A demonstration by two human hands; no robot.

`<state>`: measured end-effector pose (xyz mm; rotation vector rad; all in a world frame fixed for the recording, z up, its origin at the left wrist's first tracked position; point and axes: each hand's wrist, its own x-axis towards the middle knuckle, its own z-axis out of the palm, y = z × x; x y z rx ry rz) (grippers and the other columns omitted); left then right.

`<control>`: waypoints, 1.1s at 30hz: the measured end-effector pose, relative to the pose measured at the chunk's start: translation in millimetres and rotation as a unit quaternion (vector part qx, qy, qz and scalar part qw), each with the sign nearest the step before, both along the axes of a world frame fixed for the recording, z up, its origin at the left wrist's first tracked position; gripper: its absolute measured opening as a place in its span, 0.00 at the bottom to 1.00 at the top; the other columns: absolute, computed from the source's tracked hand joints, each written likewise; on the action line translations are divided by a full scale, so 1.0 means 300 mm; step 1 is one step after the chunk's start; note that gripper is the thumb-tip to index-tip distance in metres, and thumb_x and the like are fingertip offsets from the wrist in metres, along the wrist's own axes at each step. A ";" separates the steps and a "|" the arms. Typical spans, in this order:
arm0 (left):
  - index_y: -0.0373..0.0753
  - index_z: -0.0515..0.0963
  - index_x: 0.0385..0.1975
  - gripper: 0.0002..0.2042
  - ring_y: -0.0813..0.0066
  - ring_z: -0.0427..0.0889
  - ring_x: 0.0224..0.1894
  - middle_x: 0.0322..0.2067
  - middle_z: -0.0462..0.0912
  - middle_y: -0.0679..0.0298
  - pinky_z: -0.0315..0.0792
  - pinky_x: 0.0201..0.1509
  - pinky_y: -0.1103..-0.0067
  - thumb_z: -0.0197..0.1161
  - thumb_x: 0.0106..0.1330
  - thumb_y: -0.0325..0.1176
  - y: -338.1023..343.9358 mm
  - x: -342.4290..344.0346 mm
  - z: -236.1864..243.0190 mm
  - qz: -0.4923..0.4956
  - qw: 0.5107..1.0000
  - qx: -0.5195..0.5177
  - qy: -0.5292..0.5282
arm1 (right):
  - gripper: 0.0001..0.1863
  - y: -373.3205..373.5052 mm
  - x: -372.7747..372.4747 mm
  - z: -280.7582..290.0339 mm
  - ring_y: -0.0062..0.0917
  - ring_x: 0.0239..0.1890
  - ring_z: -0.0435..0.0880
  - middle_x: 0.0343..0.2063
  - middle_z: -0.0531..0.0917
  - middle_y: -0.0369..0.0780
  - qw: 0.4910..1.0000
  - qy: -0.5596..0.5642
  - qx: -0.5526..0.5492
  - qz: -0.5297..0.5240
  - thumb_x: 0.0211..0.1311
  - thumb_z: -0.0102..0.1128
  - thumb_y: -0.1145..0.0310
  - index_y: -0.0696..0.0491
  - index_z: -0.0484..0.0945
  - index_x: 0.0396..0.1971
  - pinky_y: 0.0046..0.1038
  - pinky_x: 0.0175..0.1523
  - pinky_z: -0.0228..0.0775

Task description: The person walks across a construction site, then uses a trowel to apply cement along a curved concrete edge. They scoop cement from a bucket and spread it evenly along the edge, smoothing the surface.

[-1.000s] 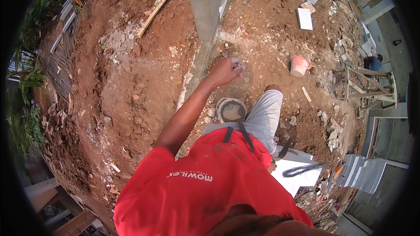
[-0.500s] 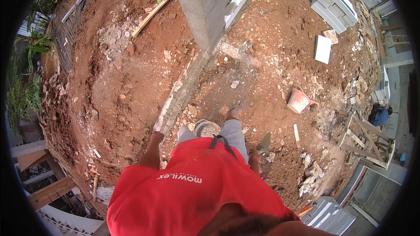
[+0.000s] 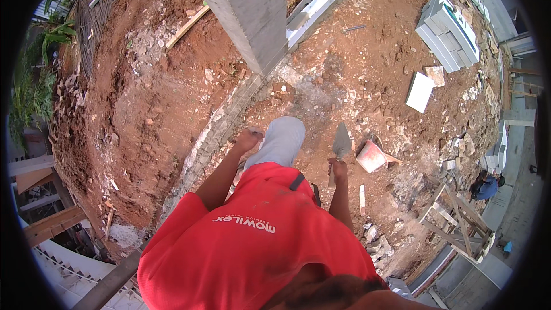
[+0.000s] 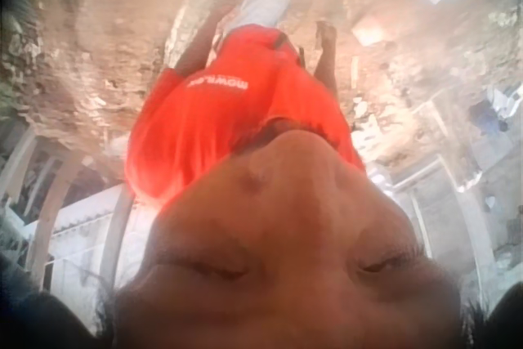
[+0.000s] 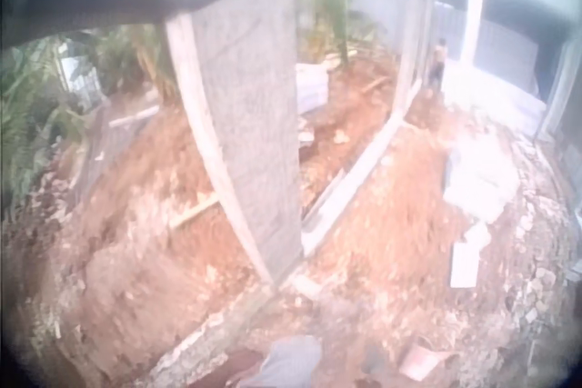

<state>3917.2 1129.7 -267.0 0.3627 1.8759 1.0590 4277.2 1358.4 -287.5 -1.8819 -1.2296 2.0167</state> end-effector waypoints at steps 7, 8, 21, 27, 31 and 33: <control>0.34 0.86 0.37 0.11 0.72 0.86 0.34 0.31 0.88 0.60 0.78 0.43 0.75 0.66 0.63 0.35 0.347 -0.126 -0.071 -0.036 0.997 -0.051 0.035 | 0.11 0.228 0.066 -0.042 0.23 0.17 0.77 0.19 0.78 0.36 0.993 -0.060 -0.093 0.031 0.59 0.68 0.63 0.55 0.80 0.31 0.28 0.23 0.69; 0.35 0.87 0.37 0.11 0.71 0.88 0.36 0.31 0.89 0.58 0.79 0.43 0.74 0.65 0.64 0.35 0.334 -0.137 -0.155 -0.045 0.994 -0.092 0.046 | 0.11 0.260 0.101 -0.080 0.24 0.18 0.77 0.19 0.78 0.37 0.990 -0.077 -0.116 0.029 0.59 0.68 0.63 0.55 0.80 0.31 0.28 0.24 0.70; 0.35 0.81 0.50 0.22 0.59 0.88 0.42 0.40 0.89 0.55 0.79 0.48 0.69 0.70 0.61 0.44 1.068 -0.374 -0.355 0.047 0.968 -0.222 0.105 | 0.15 1.285 0.000 -0.254 0.26 0.21 0.78 0.23 0.80 0.38 0.986 -0.167 -0.024 0.001 0.61 0.62 0.59 0.56 0.82 0.38 0.32 0.27 0.70; 0.35 0.82 0.45 0.09 0.65 0.87 0.43 0.37 0.87 0.56 0.78 0.50 0.72 0.66 0.67 0.27 1.740 -0.689 0.446 0.284 0.794 0.106 0.527 | 0.14 1.818 -0.495 -0.286 0.27 0.19 0.79 0.20 0.79 0.39 0.992 -0.089 0.060 0.071 0.59 0.64 0.60 0.56 0.82 0.37 0.32 0.22 0.70; 0.38 0.76 0.51 0.17 0.58 0.73 0.65 0.57 0.74 0.56 0.69 0.67 0.66 0.67 0.64 0.19 1.902 -0.834 0.860 0.328 0.580 0.180 0.724 | 0.12 2.217 -0.756 -0.359 0.26 0.16 0.78 0.20 0.79 0.40 0.988 -0.035 0.048 0.144 0.59 0.64 0.65 0.55 0.79 0.40 0.31 0.21 0.71; 0.37 0.74 0.53 0.20 0.61 0.69 0.67 0.62 0.69 0.56 0.64 0.73 0.65 0.69 0.62 0.19 1.880 -0.924 1.006 0.371 0.448 0.161 0.797 | 0.11 2.313 -0.987 -0.390 0.25 0.16 0.77 0.19 0.78 0.39 0.986 0.025 0.047 0.156 0.59 0.63 0.68 0.56 0.78 0.40 0.29 0.20 0.71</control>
